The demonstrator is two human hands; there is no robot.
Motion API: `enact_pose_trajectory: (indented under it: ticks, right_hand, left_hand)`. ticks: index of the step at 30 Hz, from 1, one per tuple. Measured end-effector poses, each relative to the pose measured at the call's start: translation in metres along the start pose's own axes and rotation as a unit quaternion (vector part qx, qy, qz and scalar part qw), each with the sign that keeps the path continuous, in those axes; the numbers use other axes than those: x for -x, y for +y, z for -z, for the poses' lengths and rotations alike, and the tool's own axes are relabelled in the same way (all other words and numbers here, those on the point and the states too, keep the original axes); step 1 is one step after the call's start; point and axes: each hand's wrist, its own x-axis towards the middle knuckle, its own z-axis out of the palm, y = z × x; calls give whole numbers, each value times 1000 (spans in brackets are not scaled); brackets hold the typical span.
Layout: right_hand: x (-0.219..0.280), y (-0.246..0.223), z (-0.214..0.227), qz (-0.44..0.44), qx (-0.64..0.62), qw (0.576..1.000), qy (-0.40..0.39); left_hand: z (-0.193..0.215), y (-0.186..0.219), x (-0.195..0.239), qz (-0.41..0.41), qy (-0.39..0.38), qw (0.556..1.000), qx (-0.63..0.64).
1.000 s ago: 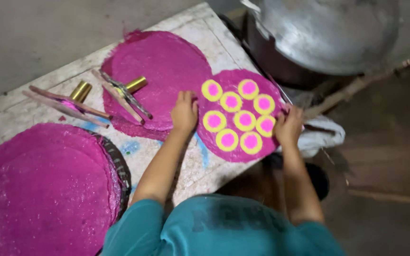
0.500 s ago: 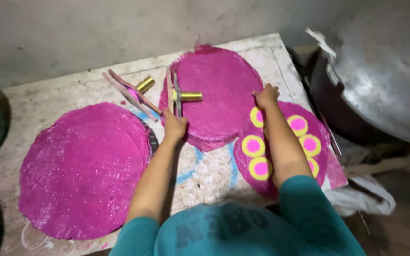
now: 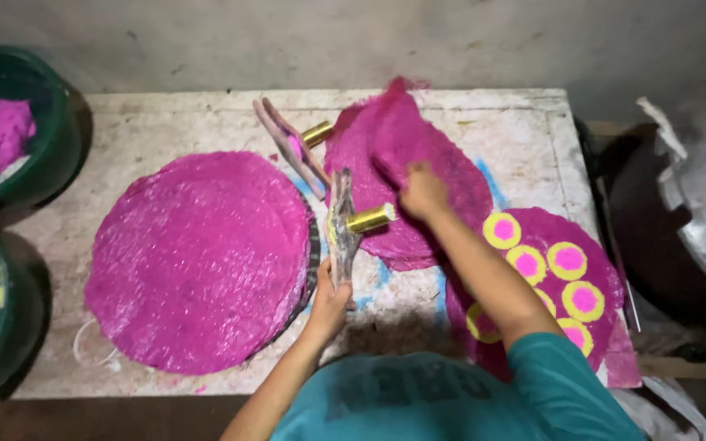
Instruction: The person scoops yellow dough into a wooden press, then presses it onto a pink sheet to form yellow rings. They repeat this process multiple times, arranging the rings on the pink sheet.
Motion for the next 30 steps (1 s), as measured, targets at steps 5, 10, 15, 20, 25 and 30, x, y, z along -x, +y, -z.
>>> enact_pose_trajectory:
  ticks: [5,10,15,20,25,30]
  right_hand:
    - [69,-71,-45,53,74,993,-71]
    - [80,-64,-55,42,74,994,-64]
    - [49,-8,-79,87,133,986,40]
    - [3,11,-44,98,33,993,59]
    - [-41,-1,87,43,46,990,124]
    - [-43,-49,188,181,-22,958,221]
  left_hand:
    - [13,21,33,38,14,999,-32]
    - [27,36,53,-9,-18,1000,-4]
    - [26,23,67,-18,-46,999,4]
    - [13,-5,56,27,-33,999,-20]
    - [0,-27,22,-127,2,979,-161]
    - [-13,-33,-20,-50,-13,975,-214]
